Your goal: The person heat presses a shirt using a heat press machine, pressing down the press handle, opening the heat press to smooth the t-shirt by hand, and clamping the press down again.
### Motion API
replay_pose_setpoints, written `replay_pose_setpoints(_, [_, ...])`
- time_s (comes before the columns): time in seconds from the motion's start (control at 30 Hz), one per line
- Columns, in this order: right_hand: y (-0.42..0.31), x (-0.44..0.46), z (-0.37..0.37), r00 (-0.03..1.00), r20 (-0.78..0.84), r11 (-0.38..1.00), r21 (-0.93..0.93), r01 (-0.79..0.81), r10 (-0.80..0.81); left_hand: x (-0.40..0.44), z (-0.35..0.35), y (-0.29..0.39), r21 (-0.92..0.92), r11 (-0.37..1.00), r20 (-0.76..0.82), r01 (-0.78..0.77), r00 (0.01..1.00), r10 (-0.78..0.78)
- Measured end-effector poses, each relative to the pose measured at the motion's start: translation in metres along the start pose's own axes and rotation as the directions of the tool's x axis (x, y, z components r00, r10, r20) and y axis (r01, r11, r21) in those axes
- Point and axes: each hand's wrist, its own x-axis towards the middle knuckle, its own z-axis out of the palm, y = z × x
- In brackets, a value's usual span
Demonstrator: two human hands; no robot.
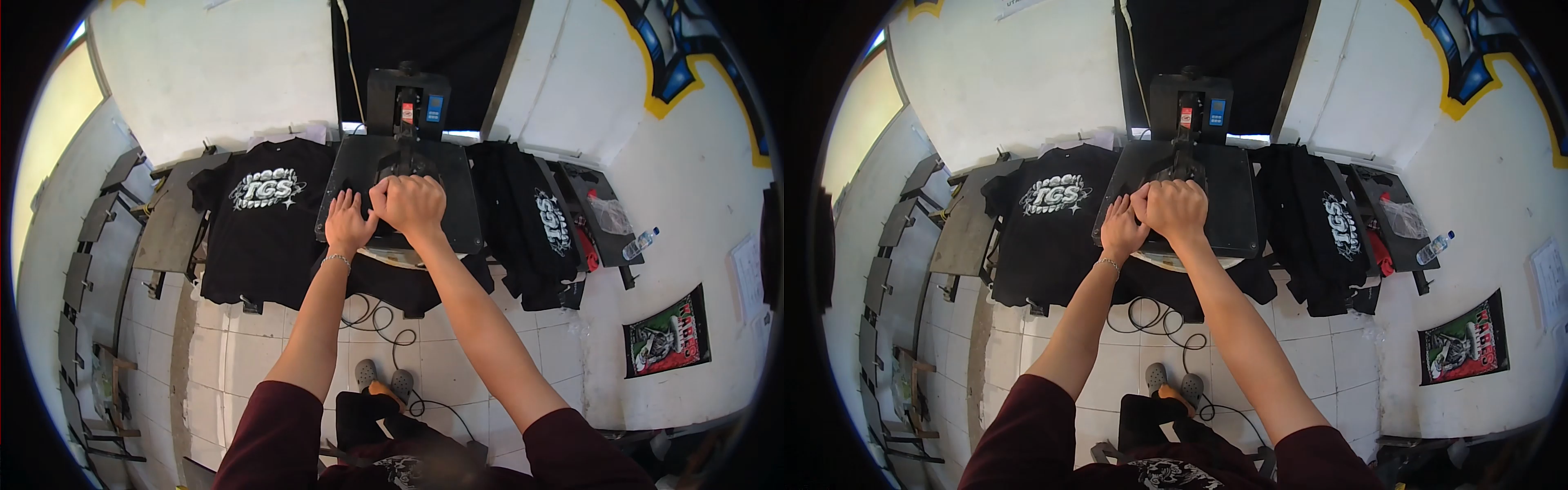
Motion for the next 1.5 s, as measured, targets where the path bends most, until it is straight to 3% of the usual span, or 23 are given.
replay_pose_setpoints(0.5, [-0.003, 0.036, -0.013, 0.982, 0.155, 0.992, -0.072, -0.1, 0.11, 0.013, -0.011, 0.005, 0.038, 0.999, 0.066, 0.031, 0.997, -0.034])
replay_pose_setpoints(1.23, [0.0, 0.061, -0.014, 0.985, 0.129, 0.99, -0.095, -0.105, 0.116, 0.022, -0.023, 0.009, 0.019, 0.999, 0.047, 0.03, 0.998, -0.031])
replay_pose_setpoints(1.47, [0.004, 0.094, -0.02, 0.985, 0.114, 0.99, -0.074, -0.119, 0.127, 0.039, -0.022, 0.006, 0.015, 1.0, -0.054, -0.021, 0.998, 0.022])
replay_pose_setpoints(1.5, [0.006, 0.102, -0.02, 0.985, 0.11, 0.99, -0.07, -0.122, 0.129, 0.042, -0.029, 0.009, 0.033, 0.999, 0.028, -0.002, 1.0, 0.001])
